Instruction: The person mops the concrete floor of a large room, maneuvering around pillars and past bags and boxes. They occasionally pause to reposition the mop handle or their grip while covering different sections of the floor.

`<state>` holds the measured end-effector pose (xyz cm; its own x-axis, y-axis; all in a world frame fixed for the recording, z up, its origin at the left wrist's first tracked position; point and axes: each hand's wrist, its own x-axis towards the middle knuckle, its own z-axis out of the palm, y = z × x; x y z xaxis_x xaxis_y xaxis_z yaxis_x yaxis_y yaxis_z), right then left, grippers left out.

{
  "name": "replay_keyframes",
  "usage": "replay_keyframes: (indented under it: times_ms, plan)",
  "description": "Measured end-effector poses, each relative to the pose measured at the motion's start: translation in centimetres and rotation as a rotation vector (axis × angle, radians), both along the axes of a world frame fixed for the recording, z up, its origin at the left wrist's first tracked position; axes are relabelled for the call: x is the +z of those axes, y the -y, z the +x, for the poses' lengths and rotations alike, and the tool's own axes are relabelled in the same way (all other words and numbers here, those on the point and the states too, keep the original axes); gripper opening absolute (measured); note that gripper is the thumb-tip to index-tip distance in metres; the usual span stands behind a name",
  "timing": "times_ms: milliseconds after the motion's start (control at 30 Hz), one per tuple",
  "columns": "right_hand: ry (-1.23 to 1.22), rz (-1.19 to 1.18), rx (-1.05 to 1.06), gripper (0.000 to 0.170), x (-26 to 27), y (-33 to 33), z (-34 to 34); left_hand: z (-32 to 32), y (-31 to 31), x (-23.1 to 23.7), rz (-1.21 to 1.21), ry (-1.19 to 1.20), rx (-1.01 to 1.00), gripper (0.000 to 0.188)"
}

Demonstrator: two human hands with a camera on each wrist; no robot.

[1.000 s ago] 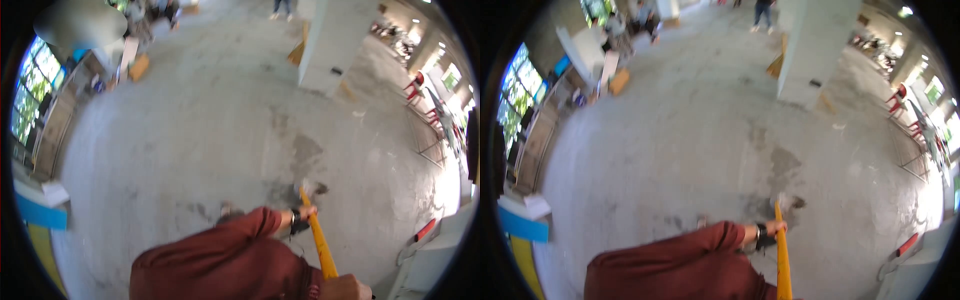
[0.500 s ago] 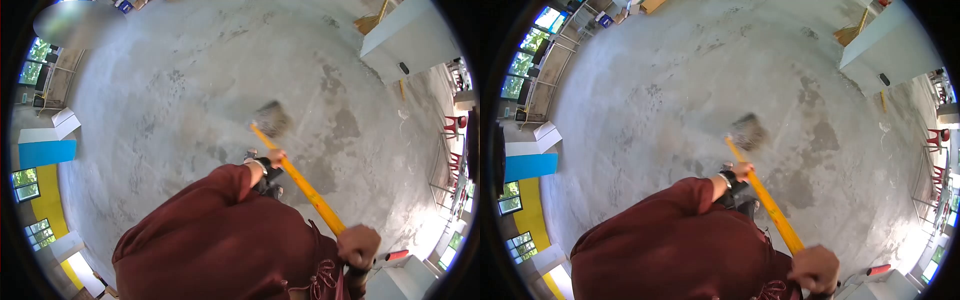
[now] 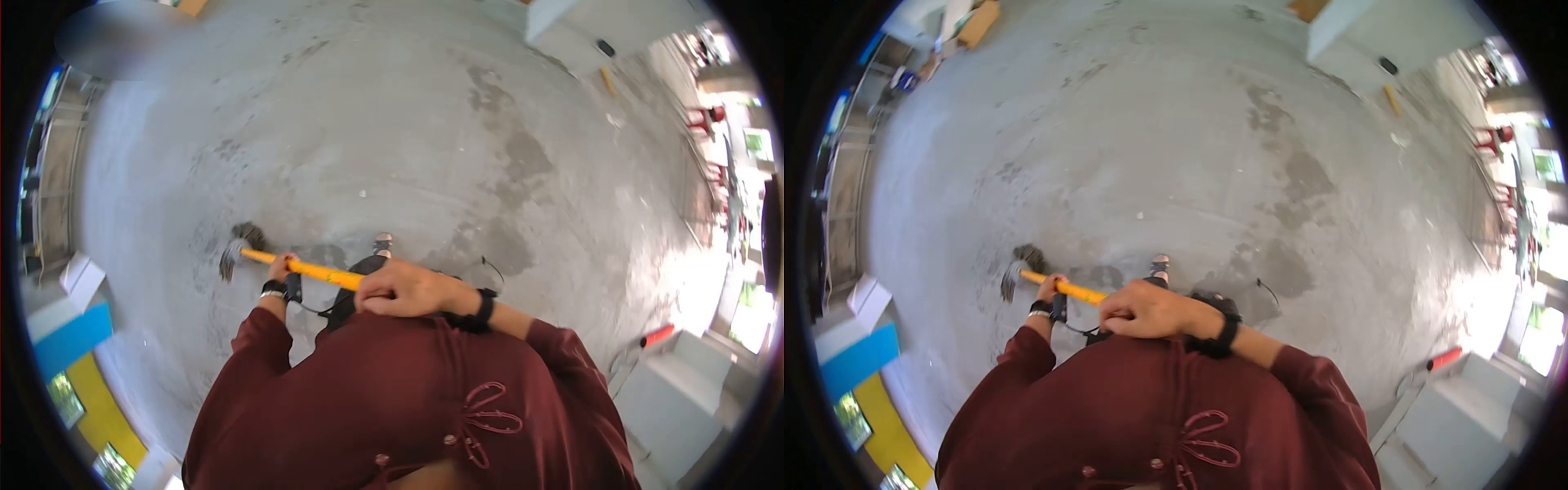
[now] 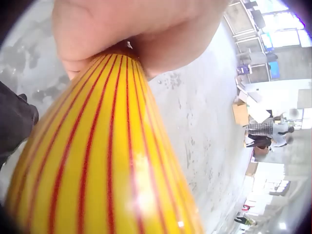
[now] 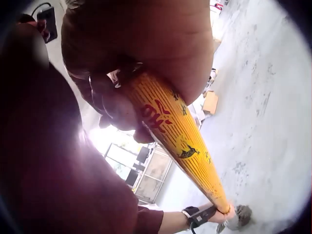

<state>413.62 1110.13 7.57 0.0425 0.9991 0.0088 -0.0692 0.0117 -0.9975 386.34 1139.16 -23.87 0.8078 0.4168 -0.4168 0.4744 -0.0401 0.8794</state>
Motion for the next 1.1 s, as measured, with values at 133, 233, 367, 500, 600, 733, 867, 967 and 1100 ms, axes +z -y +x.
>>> replay_keyframes:
  times_ms: [133,233,367,500,600,733,867,967,1100]
  plan:
    - [-0.112,-0.157,0.075,0.014,2.1,-0.2,1.3,0.3,-1.4,-3.3,-0.793,-0.39,0.594,0.01]
    - [-0.117,-0.069,0.029,0.014,2.9,0.5,2.3,2.4,-0.3,-4.0,-0.904,-0.42,0.682,0.011]
    - [0.026,-0.046,-0.093,0.012,5.8,4.1,6.0,10.9,3.1,0.0,-1.041,-0.471,0.533,0.006]
    - [0.068,-0.141,-0.217,0.008,8.5,10.6,10.8,17.2,9.0,-0.4,-0.214,0.125,-0.323,0.029]
    - [0.184,-0.117,-0.368,0.009,11.1,15.9,13.7,25.7,14.7,0.2,-0.132,0.194,-0.503,0.042]
    - [0.33,-0.224,-0.523,0.014,16.5,22.3,16.6,37.5,24.6,4.9,0.072,0.362,-0.695,0.038]
    - [0.509,0.02,-0.627,0.006,20.2,21.9,17.5,47.4,32.4,6.7,-0.337,0.131,-0.771,0.022]
    - [0.435,0.229,-0.231,0.005,22.8,19.8,20.8,53.2,35.6,10.9,-0.789,-0.163,-0.559,0.006]
    - [0.433,0.304,-0.169,0.008,23.8,18.0,23.3,59.9,38.4,10.8,-0.798,-0.157,-0.677,0.008]
